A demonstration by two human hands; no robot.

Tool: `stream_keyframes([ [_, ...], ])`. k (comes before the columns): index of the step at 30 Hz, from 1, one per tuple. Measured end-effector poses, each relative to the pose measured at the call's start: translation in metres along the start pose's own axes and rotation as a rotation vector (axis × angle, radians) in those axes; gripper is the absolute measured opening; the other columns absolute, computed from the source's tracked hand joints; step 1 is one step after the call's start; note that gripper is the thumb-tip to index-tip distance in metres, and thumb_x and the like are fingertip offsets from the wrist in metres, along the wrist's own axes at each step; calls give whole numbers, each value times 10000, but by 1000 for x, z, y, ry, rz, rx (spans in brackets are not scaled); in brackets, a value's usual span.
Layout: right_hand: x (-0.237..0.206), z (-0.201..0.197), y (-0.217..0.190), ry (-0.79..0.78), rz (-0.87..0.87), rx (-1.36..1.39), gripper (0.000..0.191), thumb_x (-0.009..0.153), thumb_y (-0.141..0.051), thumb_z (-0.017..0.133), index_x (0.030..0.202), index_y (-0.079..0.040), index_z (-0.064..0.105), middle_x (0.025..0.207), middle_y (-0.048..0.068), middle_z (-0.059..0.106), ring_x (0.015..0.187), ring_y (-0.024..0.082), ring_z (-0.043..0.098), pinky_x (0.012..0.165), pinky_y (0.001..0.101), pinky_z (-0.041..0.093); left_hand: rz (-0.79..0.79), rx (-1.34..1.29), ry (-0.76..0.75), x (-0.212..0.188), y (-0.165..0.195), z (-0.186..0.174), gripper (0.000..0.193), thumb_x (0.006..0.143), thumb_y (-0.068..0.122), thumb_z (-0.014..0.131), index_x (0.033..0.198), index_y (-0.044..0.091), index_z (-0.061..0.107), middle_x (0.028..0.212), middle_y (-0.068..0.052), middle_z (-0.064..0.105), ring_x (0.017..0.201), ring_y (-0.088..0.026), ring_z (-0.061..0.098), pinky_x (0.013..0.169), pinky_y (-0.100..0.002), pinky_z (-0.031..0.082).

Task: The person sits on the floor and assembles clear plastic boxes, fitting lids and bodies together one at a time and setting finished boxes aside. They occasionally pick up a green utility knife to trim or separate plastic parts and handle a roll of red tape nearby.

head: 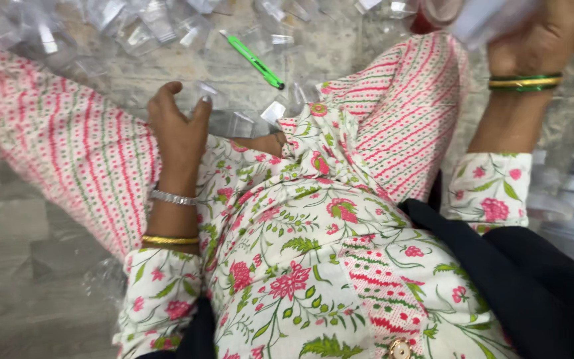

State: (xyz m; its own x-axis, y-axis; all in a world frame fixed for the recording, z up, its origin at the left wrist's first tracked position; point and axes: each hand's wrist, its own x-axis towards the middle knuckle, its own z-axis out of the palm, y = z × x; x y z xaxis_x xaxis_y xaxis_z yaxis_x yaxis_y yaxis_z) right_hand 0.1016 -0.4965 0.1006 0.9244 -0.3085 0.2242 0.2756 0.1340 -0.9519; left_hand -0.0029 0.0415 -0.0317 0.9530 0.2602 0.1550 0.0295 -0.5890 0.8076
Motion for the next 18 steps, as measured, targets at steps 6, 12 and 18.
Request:
stream_keyframes([
  [6,-49,2,15,-323,168,268,395,1113,-371,625,1392,-94,585,1294,54,679,1237,228,657,1073,426,517,-77,-119,-137,3,19,9,480,921,255,759,1310,40,577,1309,-186,537,1209,-353,565,940,-439,508],
  [12,-87,90,29,-511,355,542,522,1160,-464,494,1489,-59,488,1443,146,601,1288,298,630,1127,466,523,-59,447,-286,3,28,-4,785,753,357,864,1381,29,527,1237,-316,586,1231,-520,484,1030,-723,256],
  [18,-100,127,15,-693,447,724,575,1149,-453,462,1575,-72,402,1523,154,492,1342,345,603,1099,536,524,-190,586,-472,6,21,14,651,915,295,744,1483,120,478,1161,-211,727,1254,-438,584,1158,-773,117],
])
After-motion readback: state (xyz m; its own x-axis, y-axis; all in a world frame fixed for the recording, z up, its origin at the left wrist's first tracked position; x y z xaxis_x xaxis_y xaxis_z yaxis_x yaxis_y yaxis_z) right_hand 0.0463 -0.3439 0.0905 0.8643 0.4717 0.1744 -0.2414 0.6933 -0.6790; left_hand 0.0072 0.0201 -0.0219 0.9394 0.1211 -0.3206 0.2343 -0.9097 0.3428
